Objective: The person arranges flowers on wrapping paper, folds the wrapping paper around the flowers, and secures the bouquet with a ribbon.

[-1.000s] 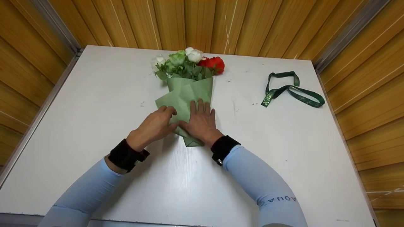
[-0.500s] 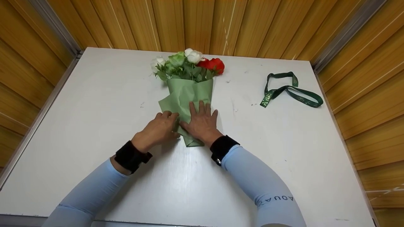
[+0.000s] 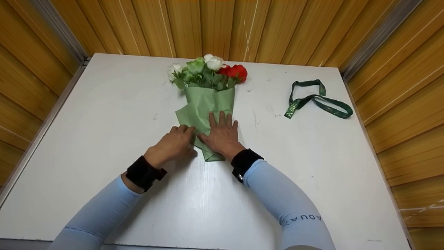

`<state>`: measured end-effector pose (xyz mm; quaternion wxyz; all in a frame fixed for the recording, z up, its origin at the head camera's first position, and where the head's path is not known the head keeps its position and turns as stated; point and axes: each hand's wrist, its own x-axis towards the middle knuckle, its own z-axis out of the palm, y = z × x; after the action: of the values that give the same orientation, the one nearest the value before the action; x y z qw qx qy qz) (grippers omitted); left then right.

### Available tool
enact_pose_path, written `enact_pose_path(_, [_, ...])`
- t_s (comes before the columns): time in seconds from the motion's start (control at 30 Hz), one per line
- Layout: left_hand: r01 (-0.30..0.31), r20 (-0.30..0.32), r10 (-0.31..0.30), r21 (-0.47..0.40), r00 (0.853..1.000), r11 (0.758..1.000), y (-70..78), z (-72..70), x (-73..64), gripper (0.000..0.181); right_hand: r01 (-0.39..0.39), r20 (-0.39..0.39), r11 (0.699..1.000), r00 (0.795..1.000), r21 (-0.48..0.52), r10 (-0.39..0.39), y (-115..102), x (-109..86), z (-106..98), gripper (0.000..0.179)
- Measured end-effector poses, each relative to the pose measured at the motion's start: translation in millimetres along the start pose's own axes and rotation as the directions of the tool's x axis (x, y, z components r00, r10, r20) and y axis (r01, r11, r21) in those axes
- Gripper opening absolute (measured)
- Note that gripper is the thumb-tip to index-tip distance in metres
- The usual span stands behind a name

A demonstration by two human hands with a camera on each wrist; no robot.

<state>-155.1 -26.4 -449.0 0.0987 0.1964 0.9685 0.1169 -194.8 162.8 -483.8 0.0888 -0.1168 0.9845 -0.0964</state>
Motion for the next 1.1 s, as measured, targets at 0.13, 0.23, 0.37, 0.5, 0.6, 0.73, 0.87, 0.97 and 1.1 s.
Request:
enact_pose_path(0.13, [0.017, -0.121, -0.014, 0.022, 0.993, 1.000, 3.6, 1.4, 5.9, 0.062, 0.024, -0.019, 1.000, 1.000, 0.014, -0.023, 3, 0.8, -1, 0.096])
enact_pose_path(0.23, [0.045, -0.241, -0.025, 0.077, 0.970, 0.996, 11.2, 0.4, 10.9, 0.061, 0.044, -0.062, 0.998, 0.997, 0.043, -0.041, 8, 0.7, -2, 0.091])
enact_pose_path(0.37, [0.040, -0.321, 0.002, 0.126, 0.947, 0.991, 28.1, -2.3, 18.7, 0.060, 0.081, -0.138, 0.987, 0.989, 0.141, -0.062, 15, 2.0, -6, 0.073])
enact_pose_path(0.5, [0.018, -0.360, 0.019, 0.099, 0.933, 0.995, 49.4, 0.6, 34.4, 0.053, 0.135, -0.245, 0.940, 0.968, 0.312, -0.057, 25, 6.4, -13, 0.052])
enact_pose_path(0.6, [0.102, -0.241, -0.097, 0.011, 0.966, 0.995, 61.7, 2.1, 49.8, 0.067, 0.114, -0.268, 0.888, 0.963, 0.446, 0.011, 36, 7.8, -18, 0.046])
enact_pose_path(0.73, [0.274, -0.027, -0.275, -0.027, 0.961, 0.961, 71.5, 5.9, 67.3, 0.105, 0.029, -0.256, 0.832, 0.957, 0.553, 0.137, 50, 1.4, -21, 0.048])
enact_pose_path(0.87, [0.306, -0.017, -0.305, 0.043, 0.952, 0.951, 72.9, 16.3, 74.7, 0.108, 0.009, -0.273, 0.814, 0.944, 0.581, 0.184, 59, -4.6, -20, 0.047])
enact_pose_path(0.97, [0.286, -0.011, -0.286, 0.086, 0.958, 0.954, 71.6, 20.1, 75.1, 0.097, 0.005, -0.277, 0.809, 0.941, 0.588, 0.195, 63, -7.7, -19, 0.047])
enact_pose_path(1.1, [0.263, -0.011, -0.264, 0.108, 0.965, 0.959, 67.8, 20.5, 74.5, 0.090, -0.005, -0.284, 0.804, 0.934, 0.594, 0.216, 68, -11.3, -21, 0.046])
